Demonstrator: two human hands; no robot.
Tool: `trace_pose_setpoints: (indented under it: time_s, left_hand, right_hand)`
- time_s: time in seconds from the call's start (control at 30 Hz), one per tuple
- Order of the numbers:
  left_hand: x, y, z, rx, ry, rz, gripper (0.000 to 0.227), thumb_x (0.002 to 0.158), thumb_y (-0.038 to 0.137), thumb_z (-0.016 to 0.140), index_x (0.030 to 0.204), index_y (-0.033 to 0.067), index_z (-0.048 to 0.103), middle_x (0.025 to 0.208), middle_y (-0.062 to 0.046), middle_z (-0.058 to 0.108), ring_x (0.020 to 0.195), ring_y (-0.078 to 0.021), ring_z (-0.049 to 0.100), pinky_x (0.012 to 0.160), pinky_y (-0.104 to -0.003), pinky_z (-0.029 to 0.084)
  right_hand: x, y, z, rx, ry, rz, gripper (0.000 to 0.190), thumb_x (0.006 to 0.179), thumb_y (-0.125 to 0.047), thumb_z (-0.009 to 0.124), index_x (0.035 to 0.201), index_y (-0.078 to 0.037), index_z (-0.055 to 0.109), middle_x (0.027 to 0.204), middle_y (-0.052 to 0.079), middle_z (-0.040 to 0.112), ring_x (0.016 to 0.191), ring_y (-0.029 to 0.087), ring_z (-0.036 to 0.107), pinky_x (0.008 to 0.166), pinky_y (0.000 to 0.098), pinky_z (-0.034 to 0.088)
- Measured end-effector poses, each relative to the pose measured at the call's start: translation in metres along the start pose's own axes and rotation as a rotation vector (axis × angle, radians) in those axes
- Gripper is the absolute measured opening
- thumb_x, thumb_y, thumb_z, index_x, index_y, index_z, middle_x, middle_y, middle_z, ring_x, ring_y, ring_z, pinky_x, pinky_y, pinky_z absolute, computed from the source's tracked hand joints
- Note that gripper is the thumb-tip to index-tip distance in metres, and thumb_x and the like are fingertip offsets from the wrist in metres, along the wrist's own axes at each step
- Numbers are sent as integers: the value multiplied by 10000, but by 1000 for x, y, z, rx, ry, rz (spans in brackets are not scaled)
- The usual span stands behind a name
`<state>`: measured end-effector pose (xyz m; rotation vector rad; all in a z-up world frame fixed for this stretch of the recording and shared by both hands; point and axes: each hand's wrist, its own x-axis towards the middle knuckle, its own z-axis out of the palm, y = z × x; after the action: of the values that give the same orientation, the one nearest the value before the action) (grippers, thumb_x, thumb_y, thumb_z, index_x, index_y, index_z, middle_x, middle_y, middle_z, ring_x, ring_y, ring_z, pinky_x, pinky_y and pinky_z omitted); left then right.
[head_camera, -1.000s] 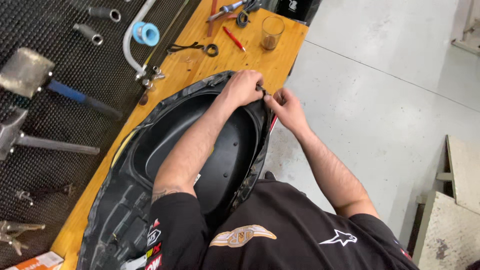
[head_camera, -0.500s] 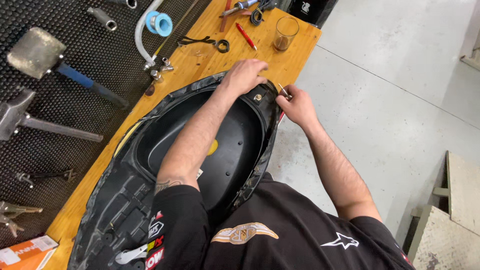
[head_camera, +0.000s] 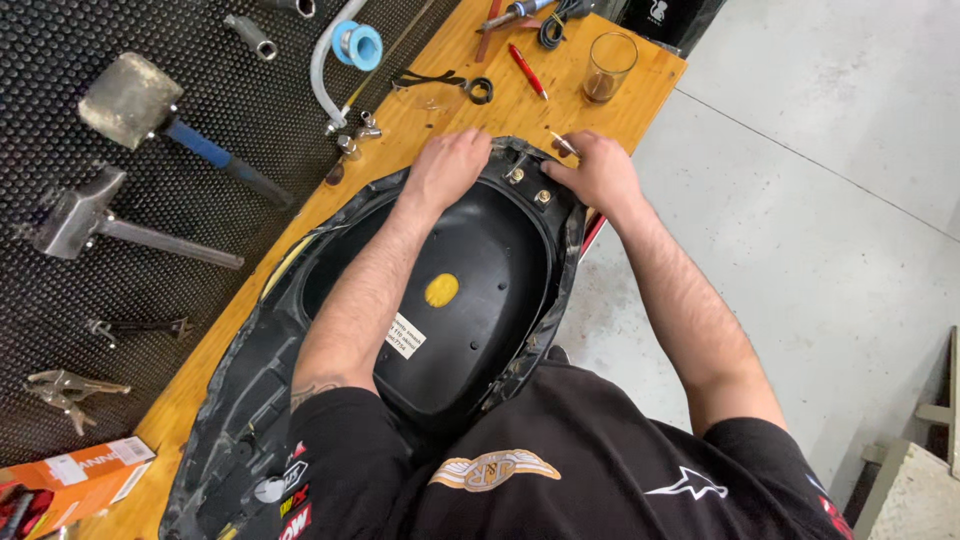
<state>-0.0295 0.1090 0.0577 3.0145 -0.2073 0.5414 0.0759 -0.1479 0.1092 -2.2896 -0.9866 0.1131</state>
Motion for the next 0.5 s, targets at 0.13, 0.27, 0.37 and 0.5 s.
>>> trace_pose_setpoints:
  time_s: [0.13,0.27,0.37,0.5]
  left_hand:
    - [-5,-3,24,136,171,-11,111,1043,241,510,998,155,564,844,-25,603,804,-245,734,709,-369,601]
    - [5,8,5,128,176,-84,149,1063,271,489,975,157,530,813,-26,586,782,-232,727,685,-358,595]
    - [12,12,-1,76,180,-170,172,1059,305,493,966,160,501,798,-17,590,784,-234,729,689,-365,594]
    - [16,20,-23,-206,42,-44,215,980,197,618,1177,110,620,1054,-102,672,1009,-353,715,857,-471,582]
  right_hand:
    - [6,1,-3,14,-77,-99,272,922,-291,731,1074,-67,760,1010,179,745,968,456,697,854,575,543]
    - [10,20,8,14,-87,-67,233,944,-322,718,1106,-161,765,1042,108,756,989,418,702,846,549,554]
    - [11,18,14,-167,-70,-94,193,947,-302,692,1078,-178,761,1013,74,761,961,368,729,833,511,577]
    - [14,20,17,-293,-51,-167,212,954,-331,688,1098,-182,733,1000,50,745,939,328,743,807,472,592]
